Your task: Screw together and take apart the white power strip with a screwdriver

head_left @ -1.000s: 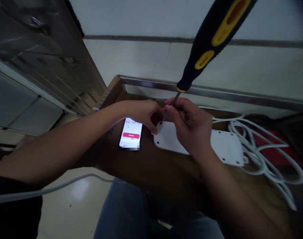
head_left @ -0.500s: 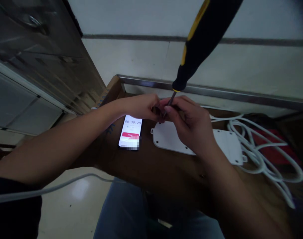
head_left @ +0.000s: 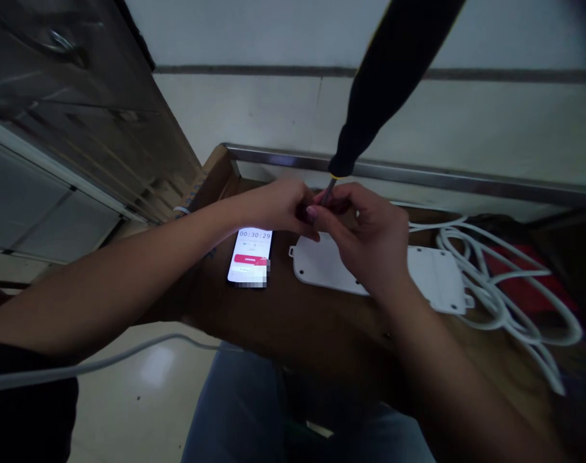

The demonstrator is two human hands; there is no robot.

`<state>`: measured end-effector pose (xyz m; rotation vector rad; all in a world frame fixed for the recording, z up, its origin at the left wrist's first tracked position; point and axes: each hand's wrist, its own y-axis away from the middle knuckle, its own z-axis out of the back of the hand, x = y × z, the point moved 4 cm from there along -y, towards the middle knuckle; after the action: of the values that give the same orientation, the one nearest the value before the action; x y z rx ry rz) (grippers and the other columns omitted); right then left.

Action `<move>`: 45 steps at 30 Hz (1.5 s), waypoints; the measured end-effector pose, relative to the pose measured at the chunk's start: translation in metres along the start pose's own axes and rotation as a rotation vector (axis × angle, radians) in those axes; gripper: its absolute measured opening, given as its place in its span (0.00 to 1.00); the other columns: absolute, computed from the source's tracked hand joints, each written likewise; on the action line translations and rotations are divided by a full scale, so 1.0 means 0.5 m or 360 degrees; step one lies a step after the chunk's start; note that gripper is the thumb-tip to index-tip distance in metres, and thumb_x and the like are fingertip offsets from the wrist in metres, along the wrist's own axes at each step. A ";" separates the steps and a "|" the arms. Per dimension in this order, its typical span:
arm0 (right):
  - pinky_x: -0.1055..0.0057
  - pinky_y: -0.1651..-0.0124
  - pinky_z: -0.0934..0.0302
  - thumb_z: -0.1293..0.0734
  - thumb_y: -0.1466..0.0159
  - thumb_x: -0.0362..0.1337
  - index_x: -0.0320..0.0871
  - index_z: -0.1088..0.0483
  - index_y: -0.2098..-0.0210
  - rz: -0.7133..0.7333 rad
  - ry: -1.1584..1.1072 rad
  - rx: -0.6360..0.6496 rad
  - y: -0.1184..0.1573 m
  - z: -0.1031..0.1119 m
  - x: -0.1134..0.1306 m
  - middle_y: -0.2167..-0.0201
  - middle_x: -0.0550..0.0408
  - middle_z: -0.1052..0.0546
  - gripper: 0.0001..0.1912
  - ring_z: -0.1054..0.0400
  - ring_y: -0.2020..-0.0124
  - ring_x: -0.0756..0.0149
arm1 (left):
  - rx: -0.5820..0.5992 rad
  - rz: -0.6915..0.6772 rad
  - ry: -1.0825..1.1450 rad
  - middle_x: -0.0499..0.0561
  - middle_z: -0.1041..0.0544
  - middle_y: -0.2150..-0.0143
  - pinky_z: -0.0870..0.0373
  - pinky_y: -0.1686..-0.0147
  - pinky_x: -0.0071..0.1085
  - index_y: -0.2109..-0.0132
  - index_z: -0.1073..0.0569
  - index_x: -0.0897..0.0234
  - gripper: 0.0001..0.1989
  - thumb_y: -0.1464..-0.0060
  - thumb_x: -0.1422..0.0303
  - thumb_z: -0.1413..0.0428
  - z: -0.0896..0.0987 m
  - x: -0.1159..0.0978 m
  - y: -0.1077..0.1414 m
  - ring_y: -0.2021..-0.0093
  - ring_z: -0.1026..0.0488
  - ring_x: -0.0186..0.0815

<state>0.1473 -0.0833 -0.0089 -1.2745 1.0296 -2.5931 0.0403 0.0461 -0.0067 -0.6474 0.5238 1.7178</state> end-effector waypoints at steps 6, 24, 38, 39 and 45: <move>0.83 0.54 0.34 0.34 0.28 0.43 0.43 0.21 0.50 -0.0043 0.0072 0.0072 0.001 0.002 0.004 0.57 0.57 0.21 0.15 0.29 0.62 0.82 | 0.0359 0.0035 -0.0016 0.46 0.23 0.74 0.38 0.71 0.28 0.70 0.24 0.64 0.14 0.52 0.60 0.29 -0.002 -0.005 0.012 0.73 0.29 0.30; 0.83 0.52 0.31 0.34 0.28 0.42 0.42 0.22 0.50 0.0023 0.0057 -0.0035 0.002 0.011 0.015 0.56 0.56 0.21 0.15 0.28 0.61 0.83 | 0.0416 0.0064 -0.0024 0.46 0.19 0.70 0.36 0.69 0.28 0.63 0.19 0.63 0.12 0.53 0.65 0.29 -0.005 -0.003 0.013 0.71 0.26 0.31; 0.84 0.56 0.33 0.33 0.29 0.48 0.36 0.27 0.62 -0.0226 -0.0549 0.0644 0.000 0.005 0.025 0.62 0.56 0.24 0.18 0.30 0.62 0.84 | 0.0256 0.0025 -0.0018 0.48 0.21 0.68 0.36 0.67 0.28 0.60 0.19 0.65 0.10 0.47 0.72 0.44 0.021 -0.002 0.019 0.68 0.29 0.32; 0.84 0.56 0.33 0.33 0.29 0.48 0.36 0.27 0.62 -0.0216 -0.0536 0.0667 0.001 0.004 0.024 0.62 0.56 0.24 0.18 0.30 0.62 0.84 | 0.0219 0.0015 -0.0013 0.49 0.20 0.67 0.35 0.66 0.28 0.60 0.19 0.66 0.10 0.48 0.73 0.45 0.025 -0.003 0.018 0.67 0.29 0.32; 0.85 0.60 0.37 0.33 0.30 0.49 0.38 0.25 0.58 -0.0163 -0.0446 0.0772 0.003 0.004 0.020 0.63 0.57 0.24 0.18 0.32 0.64 0.84 | 0.0072 0.0038 0.0110 0.46 0.19 0.64 0.32 0.57 0.26 0.58 0.18 0.66 0.11 0.45 0.73 0.45 0.037 -0.011 0.016 0.61 0.24 0.33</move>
<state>0.1419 -0.0892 -0.0020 -1.5133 0.2714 -2.4154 0.0308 0.0521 0.0109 -0.6724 0.6191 1.7059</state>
